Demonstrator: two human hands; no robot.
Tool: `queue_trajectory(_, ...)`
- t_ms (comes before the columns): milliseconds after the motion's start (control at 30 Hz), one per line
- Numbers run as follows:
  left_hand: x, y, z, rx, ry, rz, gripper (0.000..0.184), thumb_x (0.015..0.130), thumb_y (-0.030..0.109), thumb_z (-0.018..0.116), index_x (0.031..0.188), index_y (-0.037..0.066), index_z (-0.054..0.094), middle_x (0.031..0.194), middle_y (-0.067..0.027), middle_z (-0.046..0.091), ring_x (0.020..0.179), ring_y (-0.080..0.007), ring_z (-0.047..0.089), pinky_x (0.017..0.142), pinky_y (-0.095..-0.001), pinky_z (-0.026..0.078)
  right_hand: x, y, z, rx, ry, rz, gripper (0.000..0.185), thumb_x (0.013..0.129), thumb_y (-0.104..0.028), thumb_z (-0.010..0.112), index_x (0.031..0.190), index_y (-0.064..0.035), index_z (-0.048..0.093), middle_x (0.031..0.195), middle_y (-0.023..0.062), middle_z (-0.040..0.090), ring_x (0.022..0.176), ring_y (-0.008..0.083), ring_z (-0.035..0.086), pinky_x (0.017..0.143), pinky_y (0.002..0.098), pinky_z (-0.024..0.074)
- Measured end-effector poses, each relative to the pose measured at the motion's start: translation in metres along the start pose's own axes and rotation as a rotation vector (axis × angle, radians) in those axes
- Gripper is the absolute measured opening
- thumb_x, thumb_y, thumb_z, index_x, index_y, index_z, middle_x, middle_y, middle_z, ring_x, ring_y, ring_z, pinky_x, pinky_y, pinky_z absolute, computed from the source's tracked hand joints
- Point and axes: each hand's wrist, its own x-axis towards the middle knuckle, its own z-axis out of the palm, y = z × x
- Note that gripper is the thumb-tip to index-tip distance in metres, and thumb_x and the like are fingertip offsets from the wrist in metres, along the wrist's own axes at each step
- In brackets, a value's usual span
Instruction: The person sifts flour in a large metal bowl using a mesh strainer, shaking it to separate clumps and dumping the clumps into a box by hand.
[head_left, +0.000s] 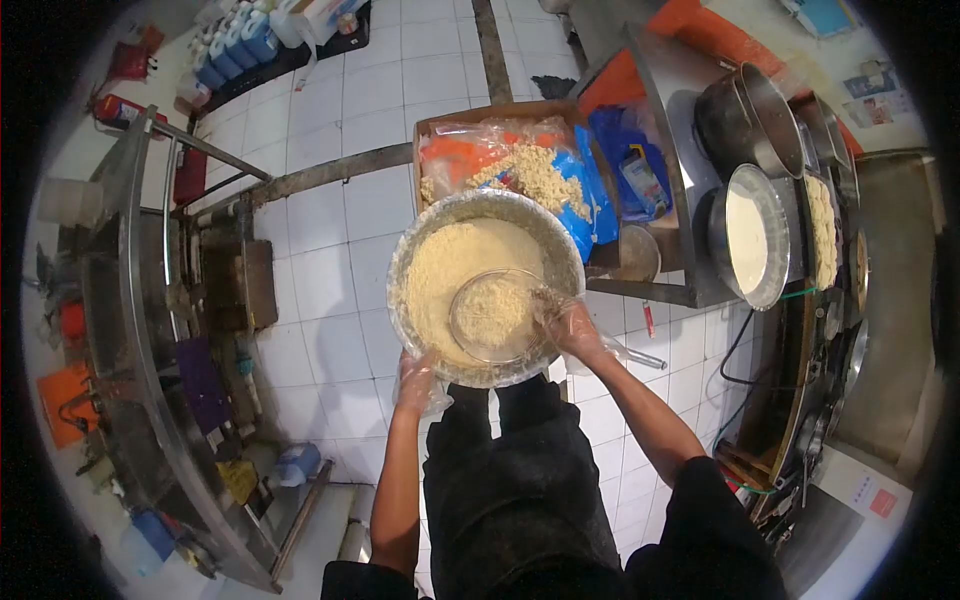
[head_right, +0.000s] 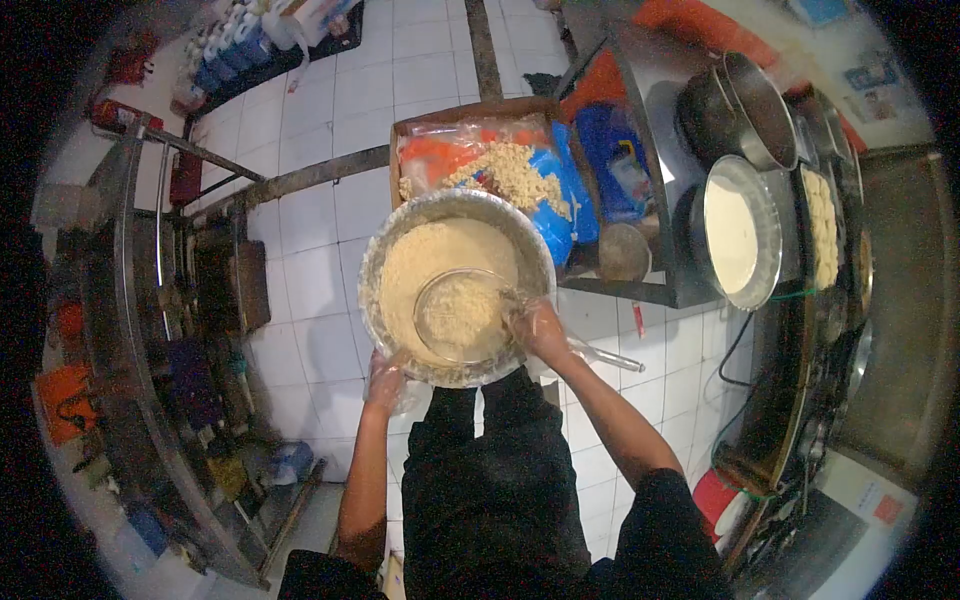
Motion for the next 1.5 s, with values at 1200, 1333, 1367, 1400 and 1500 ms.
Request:
queue_trajectory(1200, 0.004, 0.003, 0.0, 0.08, 0.046, -0.03, 0.052, 0.079, 0.013, 0.06, 0.125, 0.002, 0.039, 0.108, -0.0103, 0.055, 0.096, -0.0211, 0.056, 0.082, -0.0344, 0.045, 0.118, 0.013, -0.077, -0.239, 0.648, -0.222, 0.055, 0.078, 0.001, 0.058, 0.127, -0.0217, 0.045, 0.103, 0.0129, 0.054, 0.068, 0.0222, 0.058, 0.056, 0.034, 0.0484)
queue_trajectory(1333, -0.004, 0.01, 0.009, -0.012, 0.04, -0.056, 0.054, 0.078, 0.015, 0.062, 0.125, 0.001, 0.039, 0.111, -0.0113, 0.054, 0.098, -0.0218, 0.054, 0.084, -0.0336, 0.044, 0.087, -0.064, -0.085, -0.273, 0.433, -0.219, 0.036, 0.085, 0.002, 0.054, 0.119, -0.0053, 0.047, 0.098, 0.0065, 0.057, 0.083, 0.0142, 0.057, 0.071, 0.0239, 0.047)
queue_trajectory(1367, -0.005, 0.013, 0.011, -0.035, 0.051, -0.073, 0.054, 0.078, 0.015, 0.062, 0.124, 0.001, 0.039, 0.112, -0.0116, 0.054, 0.098, -0.0219, 0.054, 0.084, -0.0332, 0.044, 0.082, -0.066, -0.078, -0.123, 0.269, -0.184, 0.045, 0.084, -0.001, 0.056, 0.126, -0.014, 0.046, 0.093, 0.0076, 0.059, 0.082, 0.0171, 0.059, 0.071, 0.027, 0.0492)
queue_trajectory(1400, -0.004, 0.011, 0.009, -0.006, 0.061, -0.069, 0.054, 0.078, 0.015, 0.062, 0.125, 0.001, 0.039, 0.112, -0.0118, 0.054, 0.098, -0.0219, 0.054, 0.084, -0.0333, 0.044, 0.081, -0.073, -0.071, -0.27, 0.136, -0.217, 0.049, 0.082, -0.002, 0.056, 0.127, -0.0172, 0.045, 0.097, 0.0089, 0.058, 0.084, 0.0193, 0.059, 0.072, 0.0289, 0.0499)
queue_trajectory(1500, -0.005, 0.016, 0.009, 0.1, 0.098, -0.08, 0.054, 0.079, 0.014, 0.061, 0.126, 0.001, 0.039, 0.113, -0.0121, 0.053, 0.099, -0.0219, 0.054, 0.084, -0.0332, 0.044, 0.081, -0.089, -0.043, -0.621, -0.161, -0.34, 0.056, 0.082, -0.007, 0.055, 0.132, -0.0258, 0.041, 0.113, 0.0156, 0.052, 0.09, 0.0256, 0.059, 0.073, 0.0337, 0.0513)
